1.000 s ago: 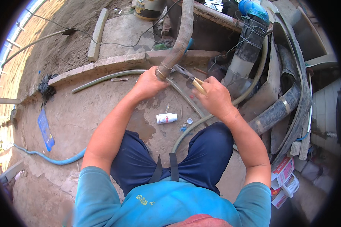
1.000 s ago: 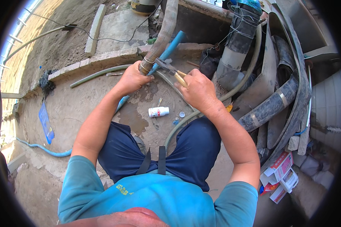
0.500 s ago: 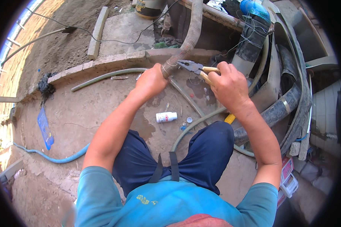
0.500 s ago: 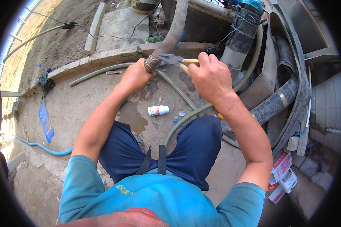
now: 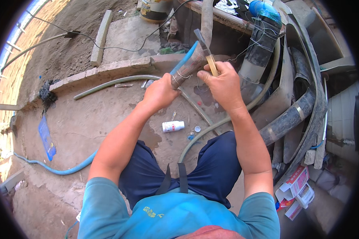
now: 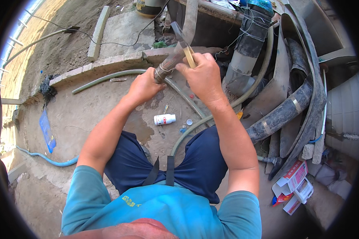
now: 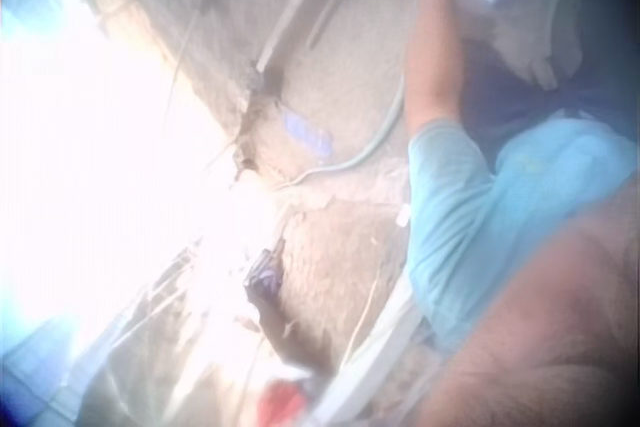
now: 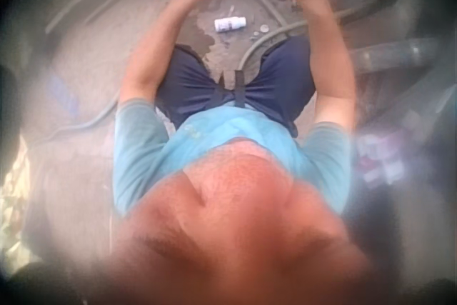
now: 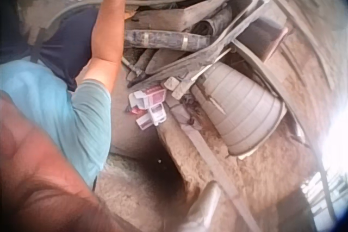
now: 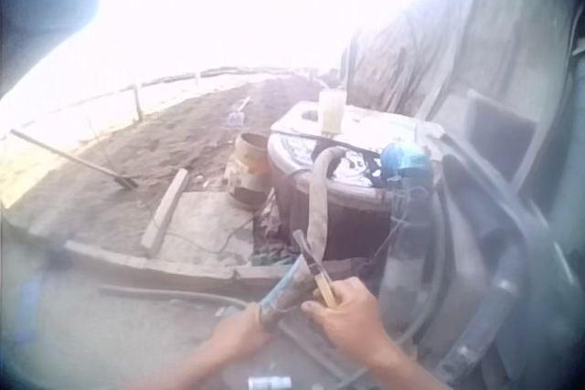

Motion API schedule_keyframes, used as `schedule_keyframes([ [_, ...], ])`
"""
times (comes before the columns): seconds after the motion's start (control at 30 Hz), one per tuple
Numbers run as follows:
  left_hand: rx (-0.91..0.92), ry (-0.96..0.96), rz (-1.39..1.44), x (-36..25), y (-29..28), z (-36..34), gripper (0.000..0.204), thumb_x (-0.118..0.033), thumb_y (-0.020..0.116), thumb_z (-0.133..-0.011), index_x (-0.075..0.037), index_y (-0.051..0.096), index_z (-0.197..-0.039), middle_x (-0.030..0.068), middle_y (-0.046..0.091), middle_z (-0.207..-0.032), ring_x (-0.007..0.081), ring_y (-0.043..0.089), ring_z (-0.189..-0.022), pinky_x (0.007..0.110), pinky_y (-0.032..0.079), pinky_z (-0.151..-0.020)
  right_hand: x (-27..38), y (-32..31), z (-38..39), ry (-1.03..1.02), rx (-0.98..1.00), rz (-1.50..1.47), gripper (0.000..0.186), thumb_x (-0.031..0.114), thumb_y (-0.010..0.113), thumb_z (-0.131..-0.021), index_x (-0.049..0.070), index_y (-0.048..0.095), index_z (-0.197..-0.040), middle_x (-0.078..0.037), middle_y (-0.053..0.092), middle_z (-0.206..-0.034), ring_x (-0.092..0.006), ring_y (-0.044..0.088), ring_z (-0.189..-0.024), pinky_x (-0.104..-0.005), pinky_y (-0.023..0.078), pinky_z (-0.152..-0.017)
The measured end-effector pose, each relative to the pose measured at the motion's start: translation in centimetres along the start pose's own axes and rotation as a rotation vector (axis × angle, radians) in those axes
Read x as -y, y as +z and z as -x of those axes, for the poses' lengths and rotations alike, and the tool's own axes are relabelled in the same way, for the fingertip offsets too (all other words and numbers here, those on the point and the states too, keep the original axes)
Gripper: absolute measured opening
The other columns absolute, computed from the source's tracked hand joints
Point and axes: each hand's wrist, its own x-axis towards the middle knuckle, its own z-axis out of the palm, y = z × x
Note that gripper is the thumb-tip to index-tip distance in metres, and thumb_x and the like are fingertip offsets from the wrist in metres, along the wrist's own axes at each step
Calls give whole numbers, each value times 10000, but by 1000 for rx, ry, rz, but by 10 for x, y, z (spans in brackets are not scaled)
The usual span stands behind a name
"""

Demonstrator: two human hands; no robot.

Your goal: The person sits on the ground and uses pliers to remove a metal clamp from a flexible pipe. They then retrieve a T-shaped pipe fitting and attach it to the pipe, followed by connecting a blue hose to the fitting.

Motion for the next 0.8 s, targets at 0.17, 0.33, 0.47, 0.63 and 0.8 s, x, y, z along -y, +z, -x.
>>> schedule_keyframes([
  [0.17, 13, 25, 7, 5, -1, -1, 573, -323, 810, -822, 2, 558, -1221, 294, 719, -1045, 462, 694, -1025, 527, 538, -873, -28, 23, 12, 10, 87, 117, 397, 266, 909, -769, 41, 779, -1070, -107, 640, -979, -253, 646, -823, -371, 535, -766],
  [0.33, 13, 87, -5, 2, 3, -1, 596, -326, 811, -830, 3, 553, -1255, 296, 719, -1049, 468, 693, -1020, 537, 535, -872, -22, 36, 9, 4, 121, 144, 345, 306, 844, -827, 70, 776, -1069, -123, 649, -1046, -319, 670, -915, -425, 546, -804],
  [0.47, 36, 64, 1, -1, 1, -3, 609, -340, 812, -838, 2, 548, -1267, 294, 720, -1057, 467, 691, -1028, 544, 534, -876, -30, 40, 6, -2, 127, 226, 272, 287, 794, -874, 71, 774, -1038, -142, 658, -1051, -362, 685, -927, -468, 556, -811],
  [0.63, 13, 140, -25, 1, 11, -5, 556, -343, 777, -890, 4, 523, -1242, 285, 726, -1020, 465, 702, -977, 548, 542, -840, -41, 45, 9, -186, 51, 250, 203, 211, 765, -878, 24, 720, -945, -149, 639, -1023, -364, 677, -913, -466, 558, -796],
  [0.8, 94, 207, -184, -12, 20, -8, 432, -292, 739, -929, -9, 482, -1130, 244, 729, -920, 443, 720, -868, 539, 562, -735, -35, 39, -10, -416, -83, 333, 156, 126, 743, -864, 0, 658, -904, -157, 618, -1024, -370, 663, -906, -464, 560, -769],
])
